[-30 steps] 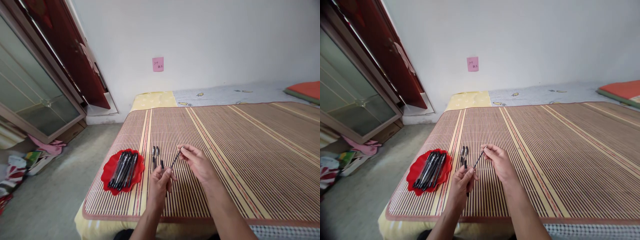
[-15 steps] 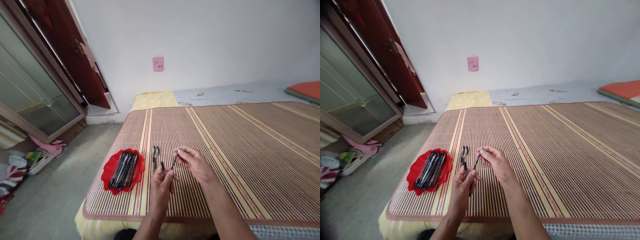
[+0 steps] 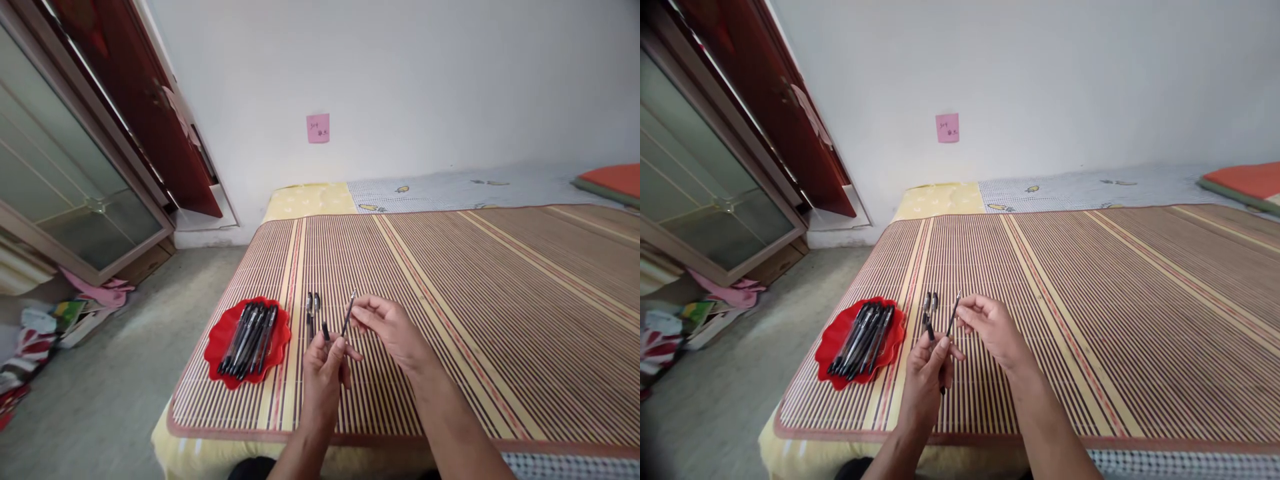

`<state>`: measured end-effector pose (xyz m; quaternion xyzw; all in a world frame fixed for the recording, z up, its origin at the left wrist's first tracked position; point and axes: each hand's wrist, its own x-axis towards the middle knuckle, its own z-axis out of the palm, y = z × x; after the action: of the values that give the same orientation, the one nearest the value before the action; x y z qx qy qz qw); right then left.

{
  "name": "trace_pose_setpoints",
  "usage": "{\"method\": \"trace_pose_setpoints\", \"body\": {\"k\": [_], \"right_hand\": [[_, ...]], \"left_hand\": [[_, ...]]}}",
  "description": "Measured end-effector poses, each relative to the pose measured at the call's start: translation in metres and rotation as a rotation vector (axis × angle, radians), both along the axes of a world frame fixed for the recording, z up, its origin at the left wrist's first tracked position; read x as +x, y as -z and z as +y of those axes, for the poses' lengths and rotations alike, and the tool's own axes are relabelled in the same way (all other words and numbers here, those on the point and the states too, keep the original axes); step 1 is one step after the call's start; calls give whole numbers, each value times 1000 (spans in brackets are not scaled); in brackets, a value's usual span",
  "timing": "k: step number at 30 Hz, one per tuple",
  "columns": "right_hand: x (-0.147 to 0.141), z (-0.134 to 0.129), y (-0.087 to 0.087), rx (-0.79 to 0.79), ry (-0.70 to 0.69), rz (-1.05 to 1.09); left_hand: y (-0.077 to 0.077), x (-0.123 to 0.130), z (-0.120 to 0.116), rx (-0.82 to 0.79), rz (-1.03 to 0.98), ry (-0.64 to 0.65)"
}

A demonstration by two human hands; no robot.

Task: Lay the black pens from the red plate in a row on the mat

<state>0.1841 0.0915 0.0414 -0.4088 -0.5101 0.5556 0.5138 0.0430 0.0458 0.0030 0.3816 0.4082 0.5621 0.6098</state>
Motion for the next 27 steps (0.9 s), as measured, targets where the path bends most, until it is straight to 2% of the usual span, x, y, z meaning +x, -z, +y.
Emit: {"method": "trace_pose_setpoints", "body": {"k": [3,5,8,10,13,17,24,27], "right_hand": [[1,0,0,-5,-95,-107],[1,2,3,-9,-95,-115],[0,7,12,-32,-15,-132],[-6,9,20,-49,12,-195],[-21,9,32,-74,4,-312],[-35,8,42,-115,30,-390],[-23,17,56,-92,149,-451],[-26,18,62,-52,159,-465]], "left_hand": [[-1,-4,2,10,71,58],[-3,-12,6,31,157,34],[-8,-31,12,88,258,-195],[-10,-42,17,123,248,-334],[-8,-50,20,124,175,-404],[-4,-48,23,75,134,-386],[5,-36,23,-19,172,-171],[8,-36,23,-16,228,-157]]}}
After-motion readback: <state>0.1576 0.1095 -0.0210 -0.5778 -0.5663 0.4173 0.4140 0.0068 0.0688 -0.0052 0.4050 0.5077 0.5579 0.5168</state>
